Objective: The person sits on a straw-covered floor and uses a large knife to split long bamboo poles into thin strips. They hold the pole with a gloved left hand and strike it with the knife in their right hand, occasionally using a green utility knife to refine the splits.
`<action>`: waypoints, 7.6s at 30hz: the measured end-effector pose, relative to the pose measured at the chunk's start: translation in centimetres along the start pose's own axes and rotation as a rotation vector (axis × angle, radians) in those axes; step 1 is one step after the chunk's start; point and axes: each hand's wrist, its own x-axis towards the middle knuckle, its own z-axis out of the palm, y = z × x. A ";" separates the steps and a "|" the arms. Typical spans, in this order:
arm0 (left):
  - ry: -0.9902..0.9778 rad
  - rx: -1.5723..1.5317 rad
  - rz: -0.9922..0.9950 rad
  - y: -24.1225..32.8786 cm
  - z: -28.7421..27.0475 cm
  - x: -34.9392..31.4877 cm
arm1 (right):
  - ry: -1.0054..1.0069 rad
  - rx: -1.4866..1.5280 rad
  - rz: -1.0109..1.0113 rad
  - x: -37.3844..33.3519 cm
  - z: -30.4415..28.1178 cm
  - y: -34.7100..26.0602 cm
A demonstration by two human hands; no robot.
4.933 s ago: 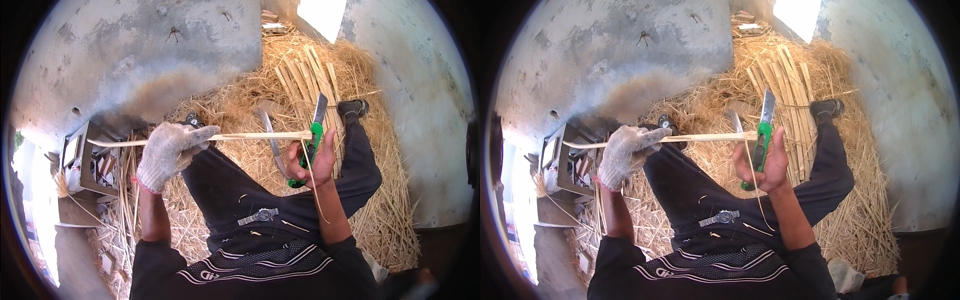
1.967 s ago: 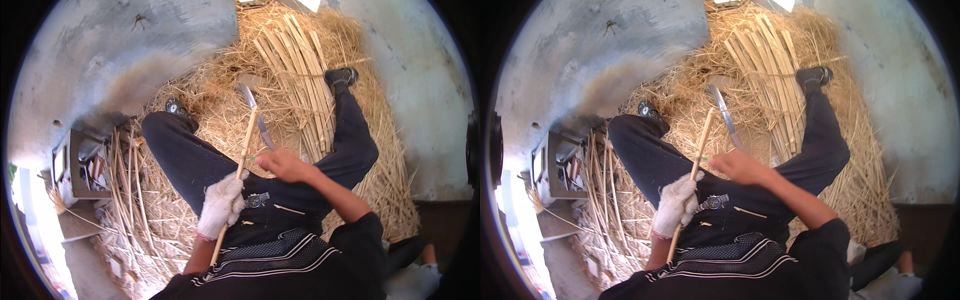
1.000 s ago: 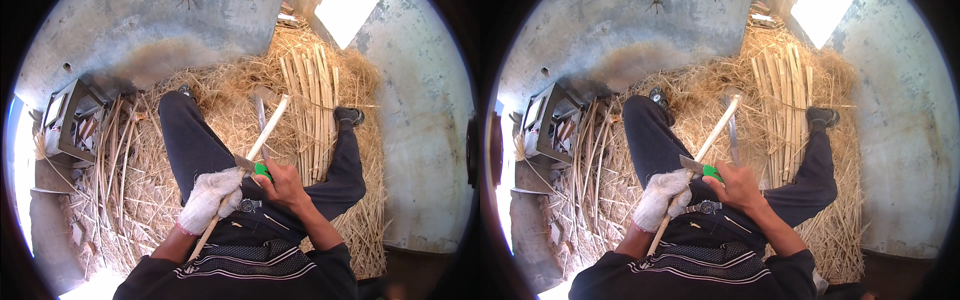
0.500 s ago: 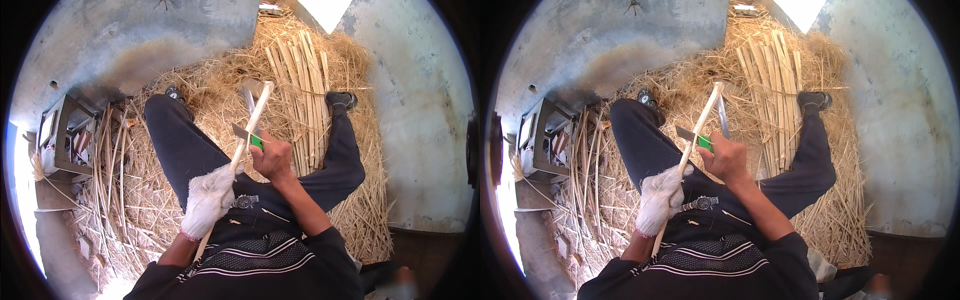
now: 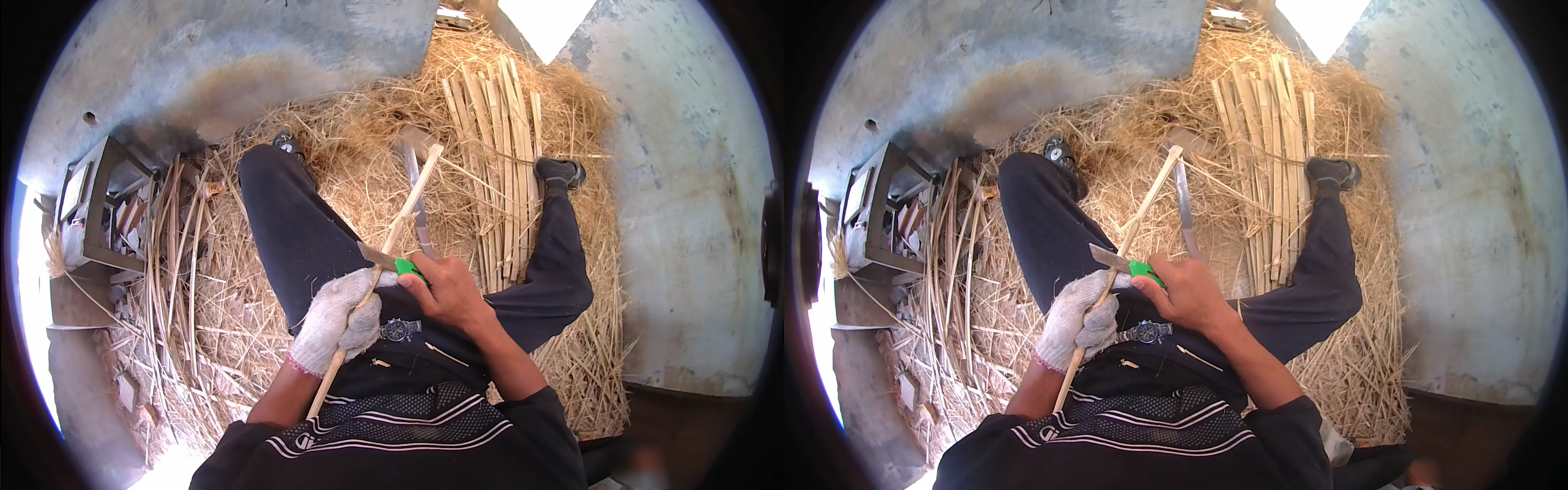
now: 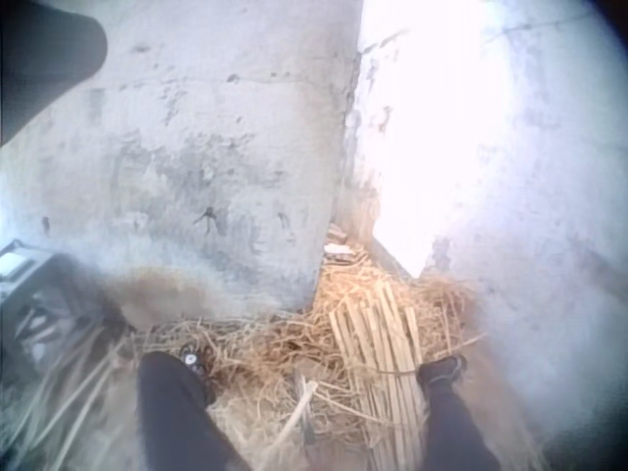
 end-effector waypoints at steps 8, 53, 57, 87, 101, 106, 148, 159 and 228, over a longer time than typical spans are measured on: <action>0.069 0.230 0.014 -1.3 1.1 -0.3 | 0.260 -0.461 -0.032 0.4 -0.2 2.7; 0.222 0.483 0.104 0.4 3.1 -2.5 | 0.304 -0.148 -0.202 0.7 0.9 0.6; 0.223 0.480 0.106 -0.2 2.9 -2.6 | 0.482 -0.368 -0.203 1.6 0.9 1.7; -0.207 -0.082 -0.109 -2.0 -1.1 -1.7 | 0.267 -0.394 -0.218 -0.3 -1.3 1.7; 0.019 0.265 -0.050 -1.8 -0.9 -0.4 | -0.296 1.180 0.339 1.0 1.2 6.4; 0.061 0.334 0.046 -0.6 0.2 -0.6 | 0.079 0.375 0.028 -1.2 1.3 4.2; -0.365 -0.201 -0.200 -2.8 -2.6 -0.8 | 0.265 -0.193 -0.171 -1.9 -0.5 3.1; -0.256 -0.145 -0.145 -3.2 -0.9 -0.7 | 0.577 -0.512 -0.028 0.9 0.6 3.7; 0.187 0.909 0.847 20.6 4.8 30.7 | 0.144 -0.272 0.834 -0.3 17.7 26.8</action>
